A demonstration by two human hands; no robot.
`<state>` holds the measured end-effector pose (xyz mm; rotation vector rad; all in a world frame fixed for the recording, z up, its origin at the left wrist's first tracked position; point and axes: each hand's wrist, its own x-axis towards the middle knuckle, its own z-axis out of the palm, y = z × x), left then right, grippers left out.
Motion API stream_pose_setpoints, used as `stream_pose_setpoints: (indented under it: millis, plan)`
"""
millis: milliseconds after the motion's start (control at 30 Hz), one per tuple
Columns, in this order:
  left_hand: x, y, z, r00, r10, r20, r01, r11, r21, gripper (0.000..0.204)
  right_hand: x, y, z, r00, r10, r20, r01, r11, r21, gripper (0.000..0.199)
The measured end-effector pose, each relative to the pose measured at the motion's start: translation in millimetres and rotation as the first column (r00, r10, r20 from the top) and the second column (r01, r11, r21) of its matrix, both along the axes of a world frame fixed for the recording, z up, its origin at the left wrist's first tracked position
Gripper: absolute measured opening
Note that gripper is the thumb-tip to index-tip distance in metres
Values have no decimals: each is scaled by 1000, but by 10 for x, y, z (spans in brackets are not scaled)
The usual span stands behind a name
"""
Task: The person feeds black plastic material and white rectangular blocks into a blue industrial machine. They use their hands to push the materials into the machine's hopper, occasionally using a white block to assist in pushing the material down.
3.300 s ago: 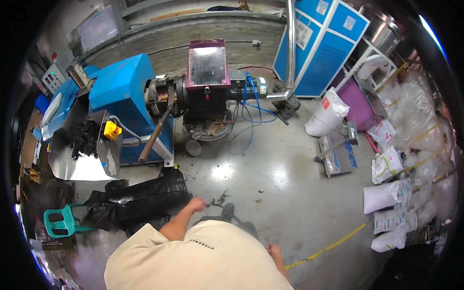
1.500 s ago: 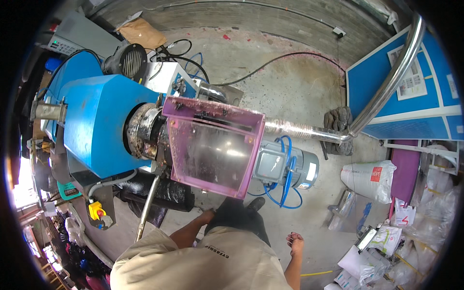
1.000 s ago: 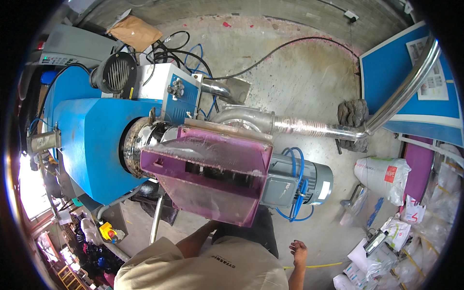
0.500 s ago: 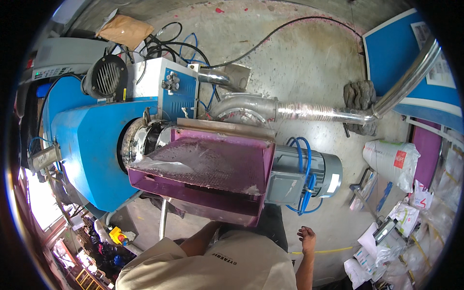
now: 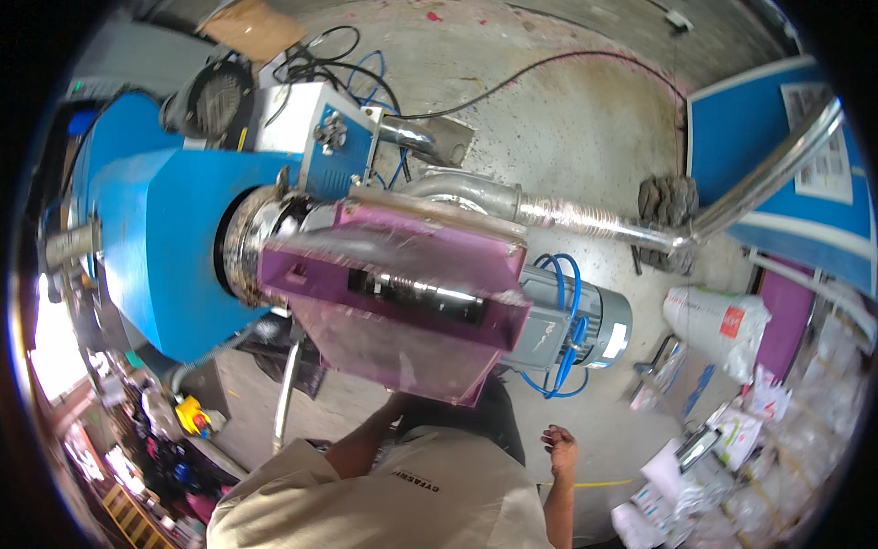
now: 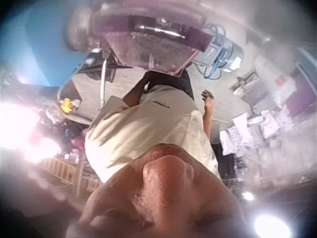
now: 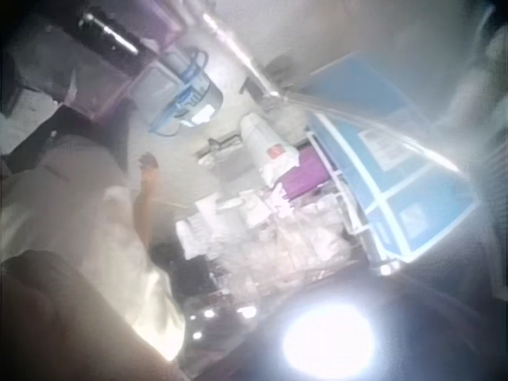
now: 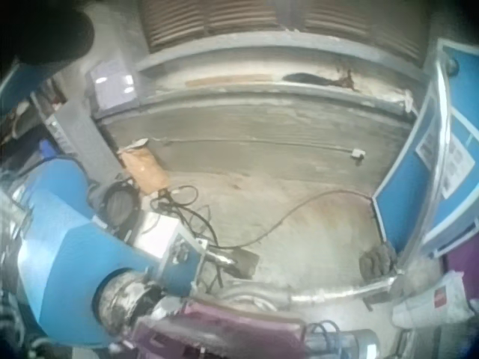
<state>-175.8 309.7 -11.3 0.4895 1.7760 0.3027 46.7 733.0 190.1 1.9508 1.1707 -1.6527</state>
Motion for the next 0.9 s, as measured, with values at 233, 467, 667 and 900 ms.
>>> stream_pose_setpoints:
  millis: [233,467,667,900]
  plan:
    - [461,343,19,966,256,-41,-259,959,-117,29,302,493,-123,986,168,21,-168,986,-4,27]
    - [1089,189,-91,750,644,-152,-647,762,38,37,91,865,-310,905,424,-42,-423,905,29,28]
    - [2004,271,49,464,883,-73,-885,465,-3,43,134,1106,-686,765,619,-179,-618,784,69,38]
    - [4439,379,-193,-163,987,-6,-975,-160,156,42,646,973,-549,292,951,-97,-948,302,103,38]
